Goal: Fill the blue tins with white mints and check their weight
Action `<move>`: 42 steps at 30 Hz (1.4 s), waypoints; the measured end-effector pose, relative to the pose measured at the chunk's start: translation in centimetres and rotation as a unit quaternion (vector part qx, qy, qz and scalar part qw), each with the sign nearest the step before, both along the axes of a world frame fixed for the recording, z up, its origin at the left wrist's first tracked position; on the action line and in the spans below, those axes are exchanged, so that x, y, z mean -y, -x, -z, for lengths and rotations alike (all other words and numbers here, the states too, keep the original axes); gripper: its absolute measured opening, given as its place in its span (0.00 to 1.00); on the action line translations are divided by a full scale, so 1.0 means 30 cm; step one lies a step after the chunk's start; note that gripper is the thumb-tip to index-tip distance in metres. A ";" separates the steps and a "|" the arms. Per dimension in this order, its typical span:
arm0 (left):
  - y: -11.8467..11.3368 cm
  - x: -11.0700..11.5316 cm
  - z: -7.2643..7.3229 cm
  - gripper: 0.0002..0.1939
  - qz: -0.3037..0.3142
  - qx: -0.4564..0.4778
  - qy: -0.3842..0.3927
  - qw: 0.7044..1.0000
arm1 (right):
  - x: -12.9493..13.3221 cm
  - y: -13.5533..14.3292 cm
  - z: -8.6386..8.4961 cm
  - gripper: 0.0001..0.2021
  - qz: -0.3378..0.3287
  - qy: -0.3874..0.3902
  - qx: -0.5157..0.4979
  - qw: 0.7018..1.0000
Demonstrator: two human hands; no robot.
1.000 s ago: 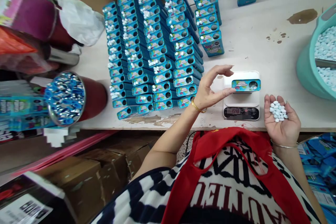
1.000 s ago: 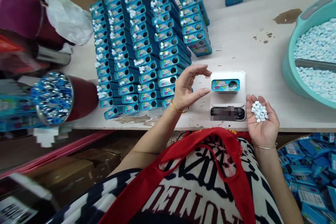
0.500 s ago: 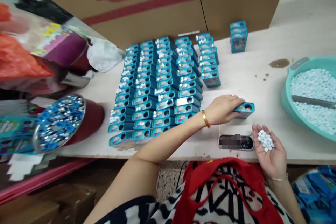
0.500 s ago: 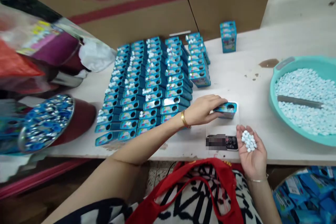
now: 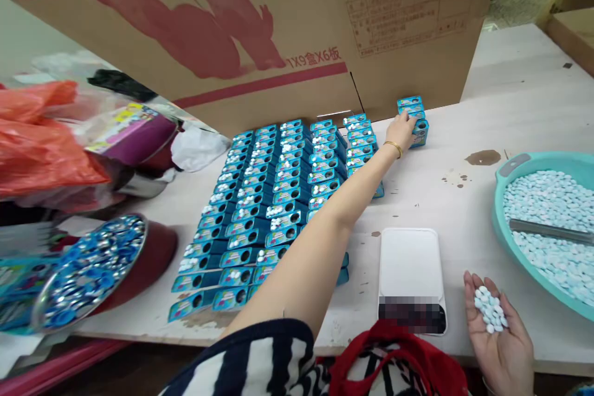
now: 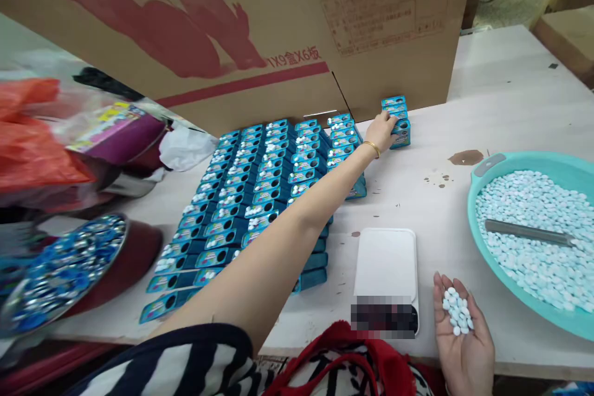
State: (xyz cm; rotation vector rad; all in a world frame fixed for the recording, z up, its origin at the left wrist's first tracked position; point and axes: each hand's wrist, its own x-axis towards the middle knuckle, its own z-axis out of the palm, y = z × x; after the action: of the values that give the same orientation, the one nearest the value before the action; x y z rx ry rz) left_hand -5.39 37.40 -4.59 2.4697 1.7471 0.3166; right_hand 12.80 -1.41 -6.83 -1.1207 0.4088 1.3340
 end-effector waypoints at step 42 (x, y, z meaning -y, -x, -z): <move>0.275 1.008 -0.294 0.08 0.153 0.147 -0.007 0.977 | 0.122 0.078 -0.071 0.09 -0.071 -0.043 -0.009 0.997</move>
State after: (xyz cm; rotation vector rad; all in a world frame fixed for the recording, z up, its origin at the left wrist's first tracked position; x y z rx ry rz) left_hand -13.64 7.17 4.22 2.4955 1.2358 0.6247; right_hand 10.45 -5.08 -4.71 -1.0818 0.2862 1.4730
